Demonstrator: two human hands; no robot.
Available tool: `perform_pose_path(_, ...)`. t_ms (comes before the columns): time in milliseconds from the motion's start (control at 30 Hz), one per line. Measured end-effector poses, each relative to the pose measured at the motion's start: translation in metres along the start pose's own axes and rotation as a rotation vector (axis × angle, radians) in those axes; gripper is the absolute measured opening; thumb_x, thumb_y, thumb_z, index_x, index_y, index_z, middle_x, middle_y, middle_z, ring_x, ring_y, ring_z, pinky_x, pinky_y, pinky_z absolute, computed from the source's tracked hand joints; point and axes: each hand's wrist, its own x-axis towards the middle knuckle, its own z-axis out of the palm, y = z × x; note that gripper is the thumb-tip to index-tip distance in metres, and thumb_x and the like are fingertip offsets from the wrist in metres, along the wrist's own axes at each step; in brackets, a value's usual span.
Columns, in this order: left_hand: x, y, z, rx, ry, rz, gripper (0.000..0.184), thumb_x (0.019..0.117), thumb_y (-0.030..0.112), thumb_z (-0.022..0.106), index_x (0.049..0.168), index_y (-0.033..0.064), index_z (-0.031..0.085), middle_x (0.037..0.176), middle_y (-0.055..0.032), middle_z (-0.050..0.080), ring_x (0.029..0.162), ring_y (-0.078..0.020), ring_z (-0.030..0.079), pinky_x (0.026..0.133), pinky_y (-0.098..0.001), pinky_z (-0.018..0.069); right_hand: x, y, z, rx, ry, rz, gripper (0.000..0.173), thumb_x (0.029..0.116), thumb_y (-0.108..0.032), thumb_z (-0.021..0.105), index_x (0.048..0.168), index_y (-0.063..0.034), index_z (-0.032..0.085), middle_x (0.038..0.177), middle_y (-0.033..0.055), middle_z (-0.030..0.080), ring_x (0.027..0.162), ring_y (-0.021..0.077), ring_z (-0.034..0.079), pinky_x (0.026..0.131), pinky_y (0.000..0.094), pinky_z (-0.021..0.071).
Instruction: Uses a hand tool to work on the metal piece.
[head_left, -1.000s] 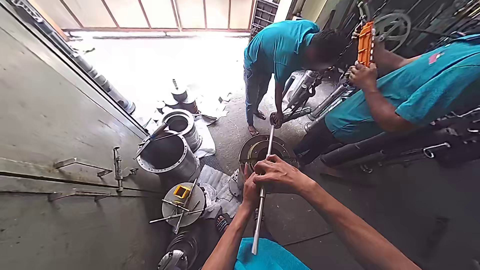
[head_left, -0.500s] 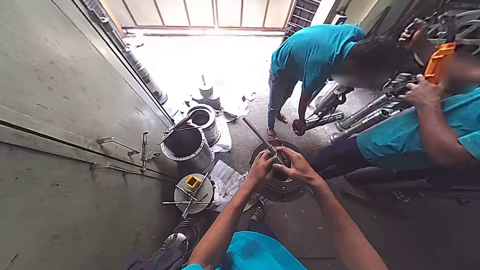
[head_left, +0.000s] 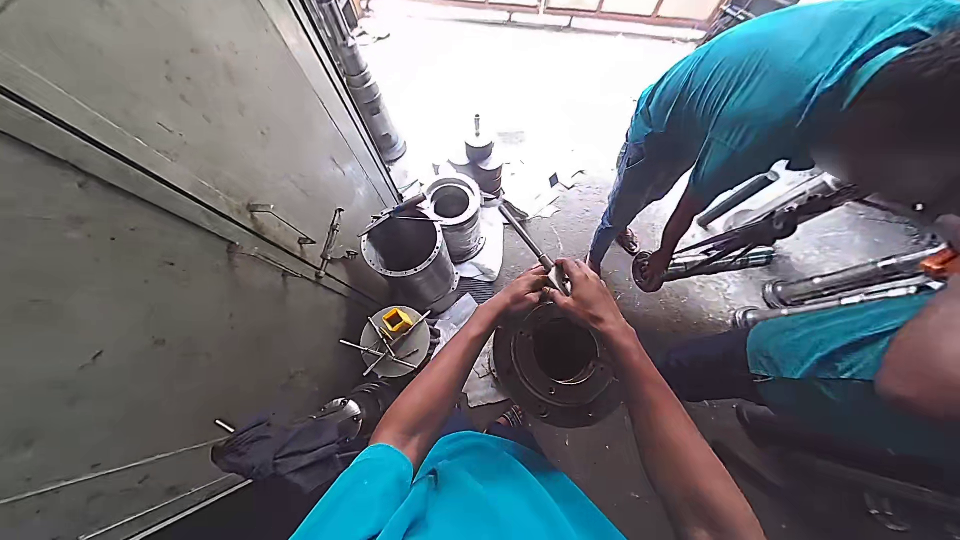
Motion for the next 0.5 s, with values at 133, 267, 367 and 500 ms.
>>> perform_pose_path(133,-0.004,-0.006,-0.002,-0.107,0.015,-0.086,0.026,0.0995,0.006,0.054,0.118,-0.003,0.071,0.133,-0.0193,0.063,0.131,-0.0248,0.055,0.116,-0.0417,0.0389,0.022,0.015,0.001,-0.07,-0.102,-0.103,0.055,0.0917,-0.029,0.075,0.138,-0.0065,0.058,0.125,0.0218,0.063,0.106,0.0403,0.066,0.085,0.0625,0.0544)
perform_pose_path(267,-0.009,-0.017,-0.009,-0.194,-0.036,-0.159,0.024,0.1012,0.011,0.055,0.115,0.0001,0.072,0.121,-0.0137,0.069,0.117,-0.0182,0.062,0.107,-0.0395,0.0471,0.033,0.018,0.005,-0.093,-0.161,-0.139,0.053,0.0923,-0.033,0.072,0.139,-0.0112,0.059,0.124,0.0188,0.062,0.103,0.038,0.067,0.082,0.0621,0.0555)
perform_pose_path(367,-0.009,-0.015,-0.01,-0.295,-0.084,-0.203,0.021,0.1021,0.009,0.053,0.115,-0.0008,0.067,0.104,-0.0092,0.071,0.096,-0.0102,0.066,0.091,-0.0331,0.0545,0.024,0.013,0.003,-0.104,-0.133,-0.13,0.049,0.0944,-0.035,0.071,0.138,-0.0143,0.06,0.122,0.0157,0.063,0.094,0.0342,0.068,0.076,0.0598,0.0573)
perform_pose_path(500,-0.016,-0.017,-0.004,-0.231,-0.13,-0.122,0.022,0.1012,0.002,0.053,0.115,-0.0064,0.068,0.109,-0.0183,0.07,0.104,-0.0223,0.067,0.098,-0.0408,0.0528,0.003,0.01,0.009,-0.112,-0.113,-0.105,0.052,0.0969,-0.037,0.066,0.144,-0.017,0.057,0.126,0.0171,0.061,0.093,0.0338,0.069,0.073,0.0581,0.0588)
